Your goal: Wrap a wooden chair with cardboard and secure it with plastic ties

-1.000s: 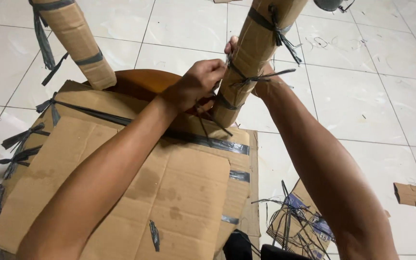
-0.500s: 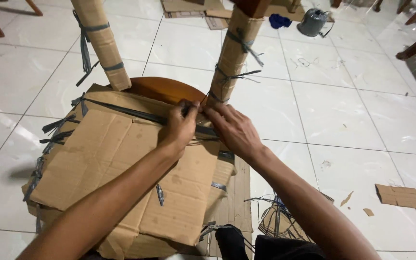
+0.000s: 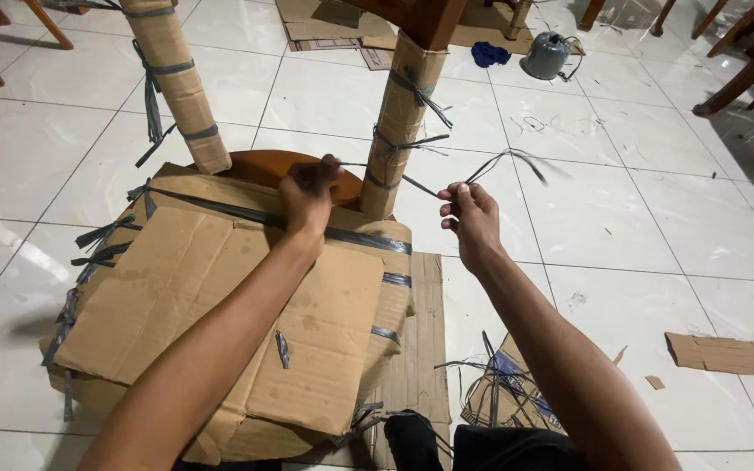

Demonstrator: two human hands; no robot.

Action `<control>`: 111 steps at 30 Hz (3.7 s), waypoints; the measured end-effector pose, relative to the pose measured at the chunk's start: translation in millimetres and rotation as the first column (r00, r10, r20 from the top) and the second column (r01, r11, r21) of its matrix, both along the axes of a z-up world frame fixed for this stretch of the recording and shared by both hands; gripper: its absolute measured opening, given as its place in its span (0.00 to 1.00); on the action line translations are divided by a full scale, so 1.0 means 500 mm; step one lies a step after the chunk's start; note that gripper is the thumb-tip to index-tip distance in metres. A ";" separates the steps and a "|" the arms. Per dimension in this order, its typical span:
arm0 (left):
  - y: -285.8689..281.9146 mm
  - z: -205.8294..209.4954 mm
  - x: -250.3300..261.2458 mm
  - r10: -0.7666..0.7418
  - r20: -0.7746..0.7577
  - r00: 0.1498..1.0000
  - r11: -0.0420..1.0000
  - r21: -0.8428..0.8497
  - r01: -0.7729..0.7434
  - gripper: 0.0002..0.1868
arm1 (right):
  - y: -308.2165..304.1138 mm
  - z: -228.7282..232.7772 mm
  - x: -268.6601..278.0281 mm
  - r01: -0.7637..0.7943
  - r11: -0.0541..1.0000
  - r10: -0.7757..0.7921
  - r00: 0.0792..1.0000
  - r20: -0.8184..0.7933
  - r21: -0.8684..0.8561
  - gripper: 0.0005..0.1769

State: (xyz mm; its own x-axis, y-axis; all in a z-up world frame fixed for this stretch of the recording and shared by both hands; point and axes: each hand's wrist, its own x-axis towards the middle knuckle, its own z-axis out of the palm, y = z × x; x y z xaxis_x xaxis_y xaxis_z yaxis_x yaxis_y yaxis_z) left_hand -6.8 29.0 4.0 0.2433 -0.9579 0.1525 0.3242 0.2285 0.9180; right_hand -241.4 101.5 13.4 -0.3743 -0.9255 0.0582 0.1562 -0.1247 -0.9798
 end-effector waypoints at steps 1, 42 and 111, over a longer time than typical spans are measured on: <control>0.008 0.022 -0.006 -0.014 -0.171 0.985 0.998 0.056 0.024 0.14 | -0.010 -0.009 -0.006 0.004 0.999 -0.006 0.998 0.056 0.043 0.10; 0.022 0.065 0.056 -0.177 0.110 0.978 0.942 -0.268 0.200 0.09 | -0.122 -0.121 0.051 -0.047 0.956 0.131 0.951 -0.281 0.289 0.33; 0.114 0.002 -0.025 -0.453 0.020 0.891 0.855 0.295 0.427 0.10 | 0.142 0.004 0.130 -0.137 0.913 -0.172 0.726 -0.666 -0.384 0.12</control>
State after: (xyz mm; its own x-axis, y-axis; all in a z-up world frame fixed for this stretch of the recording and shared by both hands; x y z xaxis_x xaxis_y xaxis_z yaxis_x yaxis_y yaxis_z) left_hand -19.1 86.0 5.1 -0.2155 -0.9676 -0.1316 0.2488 -0.1847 0.9508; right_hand -176.7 172.7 15.6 -0.1062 -0.7593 0.6421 -0.5299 -0.5031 -0.6827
